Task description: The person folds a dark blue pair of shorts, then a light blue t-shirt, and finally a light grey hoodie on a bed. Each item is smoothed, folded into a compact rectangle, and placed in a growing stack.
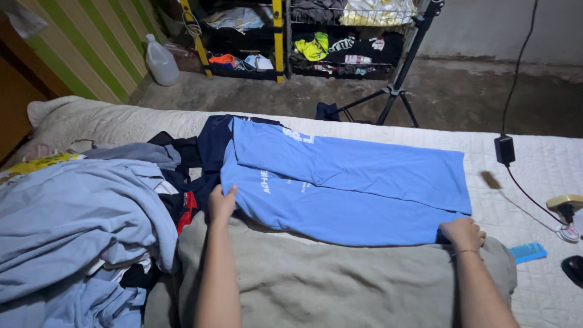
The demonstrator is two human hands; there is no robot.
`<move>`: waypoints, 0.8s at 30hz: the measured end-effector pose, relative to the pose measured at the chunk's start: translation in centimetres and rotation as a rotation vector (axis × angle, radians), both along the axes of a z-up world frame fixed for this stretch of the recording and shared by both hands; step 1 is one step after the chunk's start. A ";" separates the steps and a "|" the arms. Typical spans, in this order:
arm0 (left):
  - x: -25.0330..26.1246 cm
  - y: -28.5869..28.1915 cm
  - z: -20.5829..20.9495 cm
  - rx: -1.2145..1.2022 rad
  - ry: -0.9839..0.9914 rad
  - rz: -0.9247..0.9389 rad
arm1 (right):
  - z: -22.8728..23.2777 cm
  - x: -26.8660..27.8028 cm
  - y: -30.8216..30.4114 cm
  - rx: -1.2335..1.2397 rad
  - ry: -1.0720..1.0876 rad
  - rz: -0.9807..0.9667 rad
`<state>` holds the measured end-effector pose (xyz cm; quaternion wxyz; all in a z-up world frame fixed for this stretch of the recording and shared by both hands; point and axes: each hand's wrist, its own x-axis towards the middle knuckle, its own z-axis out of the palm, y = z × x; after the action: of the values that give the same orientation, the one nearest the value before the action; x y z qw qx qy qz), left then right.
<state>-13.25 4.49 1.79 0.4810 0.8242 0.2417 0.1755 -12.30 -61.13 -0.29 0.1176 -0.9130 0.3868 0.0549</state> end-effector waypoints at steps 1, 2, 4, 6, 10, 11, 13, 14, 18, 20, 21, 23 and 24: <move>0.1 0.0 -0.1 0.009 -0.038 0.016 | 0.5 0.0 -0.9 0.042 0.066 0.033; 0.3 0.1 -0.3 0.024 -0.011 0.020 | 0.7 0.2 -1.4 0.067 0.077 0.049; 0.3 0.0 -1.0 0.051 0.046 0.026 | 1.2 -0.2 -2.7 0.112 0.100 0.080; 0.5 0.0 -1.8 0.077 0.056 0.020 | 1.3 -0.3 -3.3 0.209 -0.049 0.138; 1.0 0.2 -1.9 0.093 0.058 -0.004 | 1.2 -0.8 -3.6 0.538 -0.587 0.096; 1.0 0.2 -1.8 0.063 0.059 0.000 | 1.4 -0.9 -3.8 0.645 -0.646 0.044; 0.9 0.1 -1.7 0.005 0.064 0.012 | 1.8 -1.1 -4.2 0.861 -0.761 -0.060; 0.8 -0.1 -1.7 -0.003 0.079 0.017 | 2.0 -1.4 -4.4 0.896 -0.757 -0.091; 0.6 -0.1 -1.5 -0.016 0.083 0.033 | 3.1 -1.5 -4.8 1.055 -0.653 -0.089; 0.5 -0.2 -1.5 -0.008 0.091 0.037 | 3.4 -2.0 -4.9 1.038 -0.499 -0.008; 0.6 -0.2 -1.6 -0.004 0.105 0.039 | 3.7 -2.2 -5.0 0.976 -0.398 0.044; 0.6 -0.2 -1.6 0.012 0.122 0.039 | 4.2 -2.4 -5.3 0.868 -0.212 0.111; 0.6 -0.1 -1.4 0.023 0.125 0.036 | 4.5 -2.4 -5.6 0.822 -0.125 0.128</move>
<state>-12.67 4.36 0.41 0.4521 0.8347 0.2839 0.1352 -14.73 -66.72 4.24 0.4919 -0.8138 0.2671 0.1563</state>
